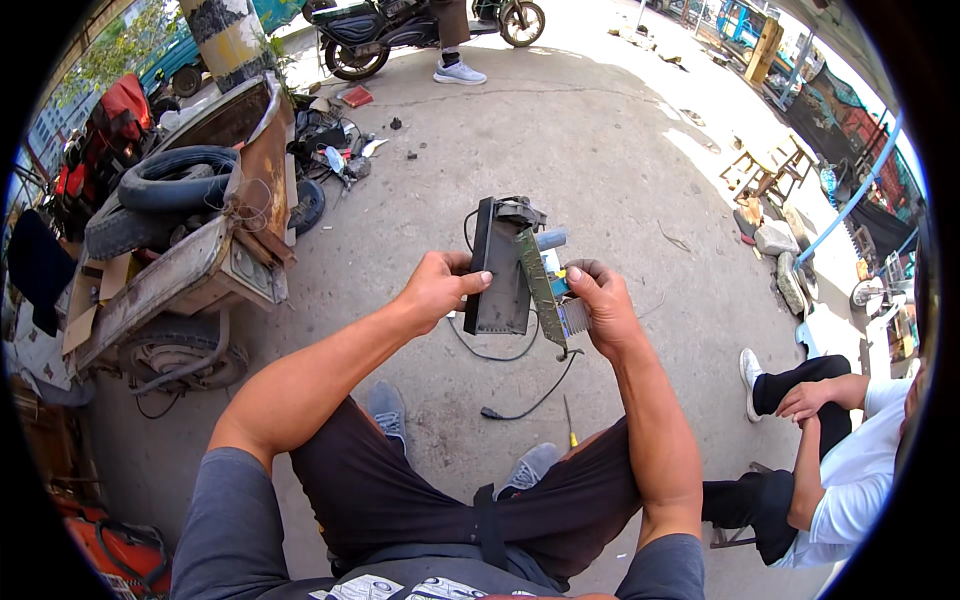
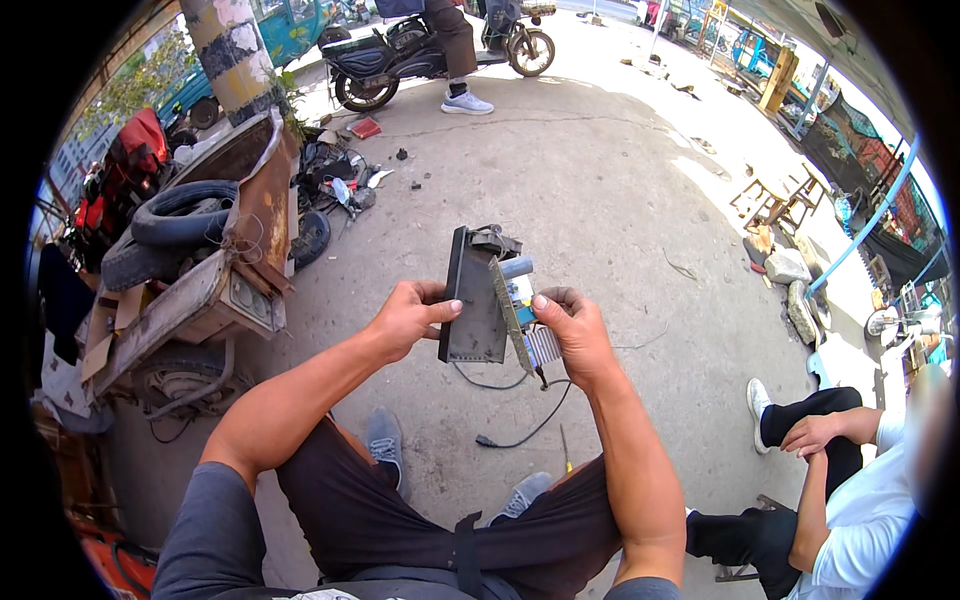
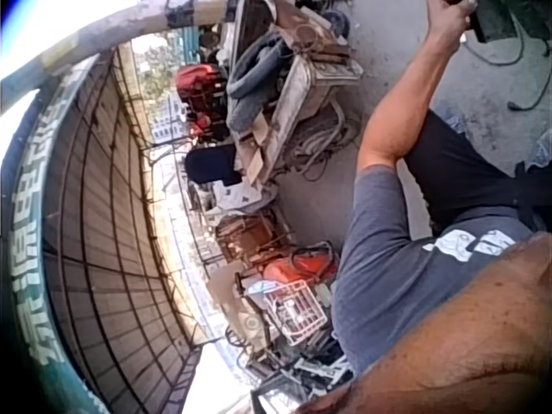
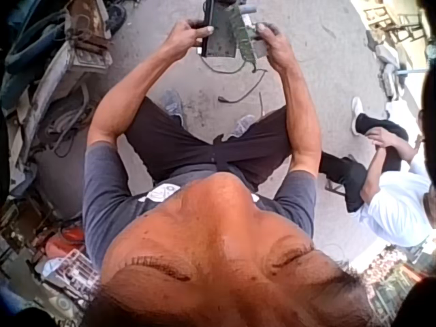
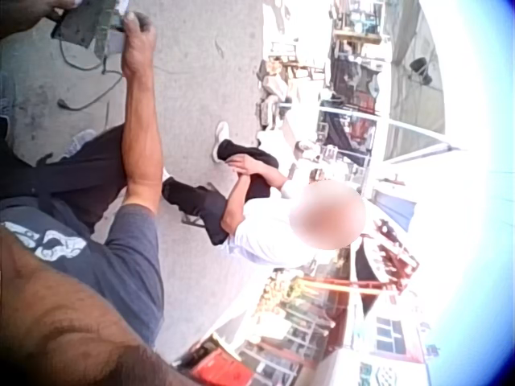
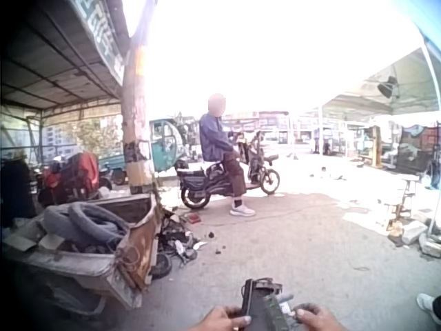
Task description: The person uses a screwdriver to open a black rectangular electronic device, removes the cover, and inspects the internal circuit board and components. The person holds the device and rotates it to view different sides while seated on the ground.
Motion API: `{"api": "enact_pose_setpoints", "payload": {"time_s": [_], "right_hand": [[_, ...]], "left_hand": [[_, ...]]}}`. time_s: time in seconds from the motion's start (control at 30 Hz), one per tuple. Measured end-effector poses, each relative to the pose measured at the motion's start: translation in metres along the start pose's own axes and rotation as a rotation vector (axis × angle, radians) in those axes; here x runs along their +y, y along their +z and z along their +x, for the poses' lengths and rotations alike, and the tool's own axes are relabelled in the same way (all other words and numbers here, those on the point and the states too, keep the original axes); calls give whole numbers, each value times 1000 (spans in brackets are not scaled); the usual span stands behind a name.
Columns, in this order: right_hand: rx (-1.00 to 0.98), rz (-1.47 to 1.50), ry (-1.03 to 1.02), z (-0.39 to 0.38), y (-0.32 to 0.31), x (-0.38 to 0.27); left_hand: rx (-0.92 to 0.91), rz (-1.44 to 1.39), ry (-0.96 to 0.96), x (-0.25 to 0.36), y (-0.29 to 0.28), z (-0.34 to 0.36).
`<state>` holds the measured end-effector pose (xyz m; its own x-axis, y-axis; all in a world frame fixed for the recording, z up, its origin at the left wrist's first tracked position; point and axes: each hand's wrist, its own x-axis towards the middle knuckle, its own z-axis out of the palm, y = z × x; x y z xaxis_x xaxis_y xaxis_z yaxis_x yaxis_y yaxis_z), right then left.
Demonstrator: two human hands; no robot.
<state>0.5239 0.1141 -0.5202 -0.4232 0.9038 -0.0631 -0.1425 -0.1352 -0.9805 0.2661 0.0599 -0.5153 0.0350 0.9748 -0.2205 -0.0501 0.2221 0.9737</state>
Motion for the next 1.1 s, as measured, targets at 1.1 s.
{"api": "enact_pose_setpoints", "payload": {"time_s": [1.1], "right_hand": [[341,-772,-478,-16,66,0]], "left_hand": [[-98,-121,59,-10,7,3]]}}
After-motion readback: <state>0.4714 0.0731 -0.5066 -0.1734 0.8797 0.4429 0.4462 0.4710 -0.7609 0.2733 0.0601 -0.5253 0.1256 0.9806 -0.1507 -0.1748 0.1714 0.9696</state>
